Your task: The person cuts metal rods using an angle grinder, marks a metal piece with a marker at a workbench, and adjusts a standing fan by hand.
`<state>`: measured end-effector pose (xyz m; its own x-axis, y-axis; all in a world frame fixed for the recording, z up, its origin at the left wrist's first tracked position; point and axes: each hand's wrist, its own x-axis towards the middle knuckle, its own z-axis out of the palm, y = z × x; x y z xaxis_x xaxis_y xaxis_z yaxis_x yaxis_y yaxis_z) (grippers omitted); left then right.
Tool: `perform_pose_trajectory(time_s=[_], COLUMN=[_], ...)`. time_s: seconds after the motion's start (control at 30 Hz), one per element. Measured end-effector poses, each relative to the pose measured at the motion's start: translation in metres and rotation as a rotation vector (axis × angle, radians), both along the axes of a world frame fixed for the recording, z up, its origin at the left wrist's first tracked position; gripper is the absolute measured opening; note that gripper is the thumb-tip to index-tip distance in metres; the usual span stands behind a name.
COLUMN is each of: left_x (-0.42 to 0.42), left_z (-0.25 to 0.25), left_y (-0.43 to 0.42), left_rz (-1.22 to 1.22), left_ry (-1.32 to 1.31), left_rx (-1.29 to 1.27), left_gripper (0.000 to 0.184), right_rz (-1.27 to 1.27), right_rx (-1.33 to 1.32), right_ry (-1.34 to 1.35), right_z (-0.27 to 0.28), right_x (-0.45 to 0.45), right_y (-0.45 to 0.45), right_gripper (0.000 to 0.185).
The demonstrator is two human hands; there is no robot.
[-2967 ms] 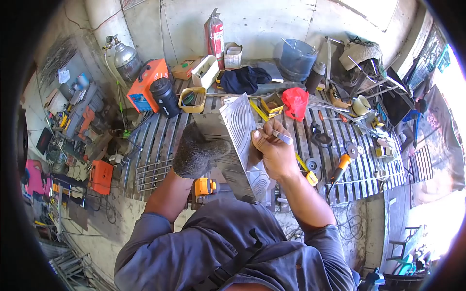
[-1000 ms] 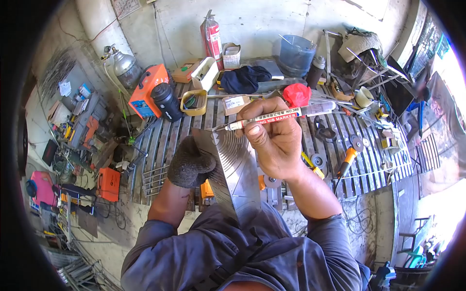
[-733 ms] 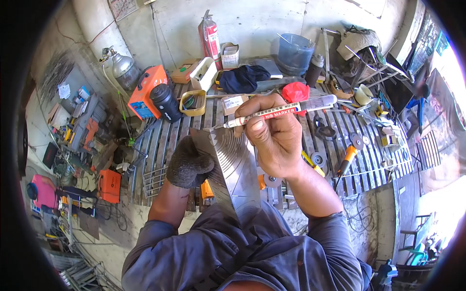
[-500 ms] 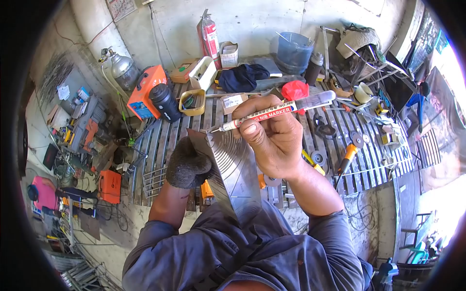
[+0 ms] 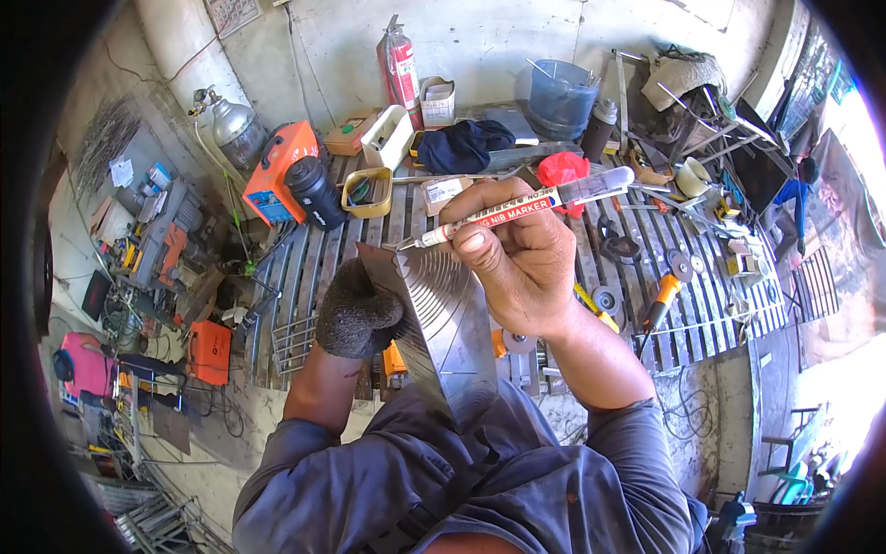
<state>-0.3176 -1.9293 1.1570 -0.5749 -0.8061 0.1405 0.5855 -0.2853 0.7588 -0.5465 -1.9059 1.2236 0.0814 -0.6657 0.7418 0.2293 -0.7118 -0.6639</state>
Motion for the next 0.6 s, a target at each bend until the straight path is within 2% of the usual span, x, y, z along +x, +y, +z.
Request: perform_pose_trajectory(time_s=[0.37,0.53,0.6], left_x=[0.003,0.001,0.000], left_z=[-0.008,0.005,0.006], left_y=[-0.003,0.002,0.003], left_rz=[0.014,-0.025,-0.041], left_ry=[-0.030,0.022,0.052], left_rx=[-0.027,0.008,0.012], left_gripper=[0.048,0.046,0.046], right_rz=[-0.084,-0.108,-0.078], right_rx=[-0.041,-0.016,-0.011], right_ry=[0.024,0.039,0.074], right_z=[-0.001,0.002,0.001], right_x=[0.005,0.004,-0.002], right_y=[-0.002,-0.001,-0.002], right_gripper=[0.029,0.030,0.023])
